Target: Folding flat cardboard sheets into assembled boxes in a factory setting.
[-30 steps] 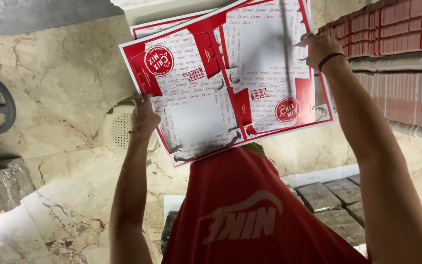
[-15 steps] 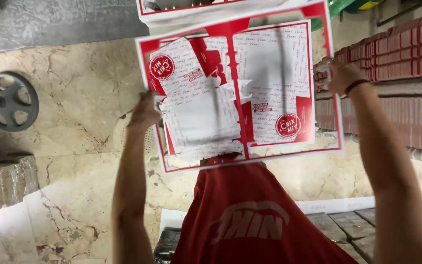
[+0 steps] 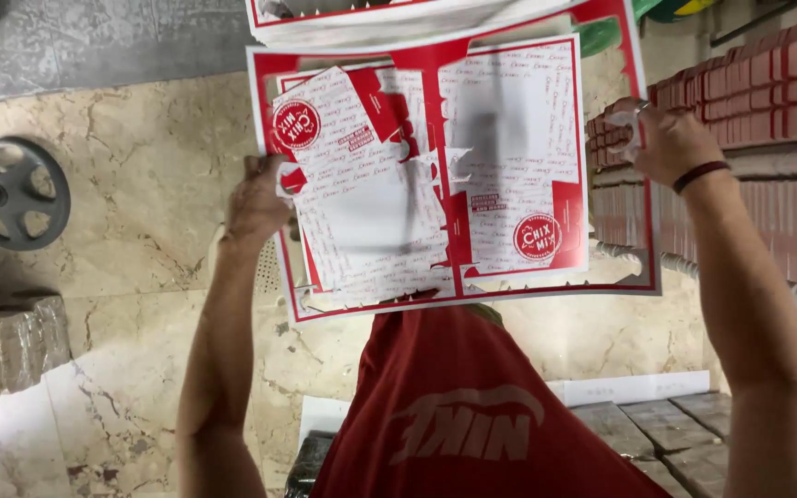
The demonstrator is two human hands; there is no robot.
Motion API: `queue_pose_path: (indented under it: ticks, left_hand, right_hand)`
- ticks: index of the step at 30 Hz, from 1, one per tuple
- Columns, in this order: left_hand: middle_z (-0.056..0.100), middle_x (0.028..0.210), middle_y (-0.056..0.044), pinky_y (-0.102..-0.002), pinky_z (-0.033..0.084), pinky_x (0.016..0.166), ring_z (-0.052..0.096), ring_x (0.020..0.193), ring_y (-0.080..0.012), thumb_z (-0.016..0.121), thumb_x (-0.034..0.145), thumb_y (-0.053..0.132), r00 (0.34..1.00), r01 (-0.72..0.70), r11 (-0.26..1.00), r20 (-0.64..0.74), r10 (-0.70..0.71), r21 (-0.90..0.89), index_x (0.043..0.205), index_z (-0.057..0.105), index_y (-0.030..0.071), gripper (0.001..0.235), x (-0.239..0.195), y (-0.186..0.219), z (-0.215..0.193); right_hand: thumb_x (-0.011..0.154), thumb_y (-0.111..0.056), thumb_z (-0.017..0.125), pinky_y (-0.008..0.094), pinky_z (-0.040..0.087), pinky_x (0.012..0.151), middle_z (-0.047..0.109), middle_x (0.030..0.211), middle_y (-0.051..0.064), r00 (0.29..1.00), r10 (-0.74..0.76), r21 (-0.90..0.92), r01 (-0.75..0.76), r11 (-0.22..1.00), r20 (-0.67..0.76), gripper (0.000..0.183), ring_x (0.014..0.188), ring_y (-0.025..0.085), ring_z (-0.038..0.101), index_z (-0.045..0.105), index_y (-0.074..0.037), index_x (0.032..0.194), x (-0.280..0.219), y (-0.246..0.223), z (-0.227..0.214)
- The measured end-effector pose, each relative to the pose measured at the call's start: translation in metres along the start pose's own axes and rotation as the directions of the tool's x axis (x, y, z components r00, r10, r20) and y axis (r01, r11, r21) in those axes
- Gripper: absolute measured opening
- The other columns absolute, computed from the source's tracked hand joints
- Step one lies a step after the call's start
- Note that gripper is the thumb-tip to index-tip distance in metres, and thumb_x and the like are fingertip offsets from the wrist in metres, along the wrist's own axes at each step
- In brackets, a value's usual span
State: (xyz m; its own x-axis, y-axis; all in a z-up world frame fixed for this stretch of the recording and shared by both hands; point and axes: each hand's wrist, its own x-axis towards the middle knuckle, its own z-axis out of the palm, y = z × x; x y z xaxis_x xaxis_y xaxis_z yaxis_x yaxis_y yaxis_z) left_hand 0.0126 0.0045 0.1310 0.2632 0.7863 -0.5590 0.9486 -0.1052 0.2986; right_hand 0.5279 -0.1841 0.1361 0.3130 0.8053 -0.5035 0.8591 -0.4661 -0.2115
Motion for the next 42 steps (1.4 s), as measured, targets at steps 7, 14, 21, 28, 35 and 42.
queue_pose_path:
  ticks: [7,14,21,28,35,42]
  left_hand:
    - [0.038,0.135,-0.011,-0.049,0.055,0.097,0.066,0.106,-0.0435,0.057,0.077,-0.015,0.976,-0.116,0.992,-0.178,0.123,0.052,0.14,0.05,0.024,0.074,0.093,-0.001,-0.092]
    - [0.038,0.131,-0.015,-0.05,0.054,0.095,0.063,0.102,-0.0489,0.069,0.079,-0.009,0.918,-0.16,0.979,-0.346,0.194,0.125,0.142,0.053,0.022,0.072,0.213,0.039,-0.204]
    - [0.041,0.126,-0.02,-0.053,0.056,0.092,0.063,0.104,-0.0479,0.064,0.074,-0.027,0.903,-0.155,0.973,-0.374,0.209,0.17,0.142,0.053,0.007,0.077,0.301,0.065,-0.247]
    - [0.038,0.13,-0.017,-0.054,0.055,0.093,0.059,0.109,-0.048,0.059,0.076,-0.024,0.928,-0.13,0.982,-0.332,0.168,0.134,0.14,0.054,0.011,0.073,0.345,0.076,-0.249]
    - [0.043,0.131,-0.02,-0.051,0.046,0.098,0.06,0.109,-0.05,0.058,0.076,-0.007,0.937,-0.2,0.973,-0.267,0.223,0.112,0.142,0.058,0.016,0.07,0.386,0.055,-0.236]
    - [0.043,0.123,-0.019,-0.05,0.054,0.09,0.059,0.094,-0.0369,0.077,0.09,0.006,0.998,0.062,0.998,-0.032,-0.062,-0.004,0.154,0.05,0.03,0.074,0.399,0.093,-0.223]
  right_hand:
    - [0.092,-0.008,0.062,0.061,0.054,0.086,0.073,0.103,0.033,0.986,0.062,-0.039,-0.069,0.997,-0.151,0.07,0.1,0.052,0.067,0.05,-0.023,0.159,0.051,-0.046,-0.107]
    - [0.096,0.0,0.07,0.051,0.058,0.075,0.068,0.112,0.032,0.959,0.025,0.058,-0.009,0.998,-0.281,0.06,0.084,0.04,0.069,0.057,-0.016,0.152,0.164,-0.073,-0.177]
    - [0.098,-0.019,0.081,0.059,0.058,0.058,0.066,0.119,0.034,0.881,-0.209,-0.166,0.152,0.974,-0.424,0.061,0.091,0.049,0.068,0.058,0.003,0.15,0.311,-0.037,-0.19]
    - [0.112,-0.022,0.075,0.056,0.059,0.056,0.072,0.092,0.024,0.96,-0.005,0.012,0.009,1.0,-0.279,0.034,0.068,0.038,0.073,0.063,0.004,0.129,0.371,-0.058,-0.192]
    - [0.109,-0.032,0.072,0.058,0.056,0.074,0.074,0.091,0.029,0.988,0.101,-0.051,-0.108,0.993,-0.12,0.043,0.082,0.044,0.073,0.056,0.0,0.131,0.394,-0.069,-0.196]
    - [0.089,-0.047,0.082,0.043,0.049,0.092,0.08,0.074,0.019,1.0,0.014,-0.162,-0.011,0.987,0.018,0.095,0.106,0.025,0.072,0.036,-0.009,0.164,0.499,-0.026,-0.135]
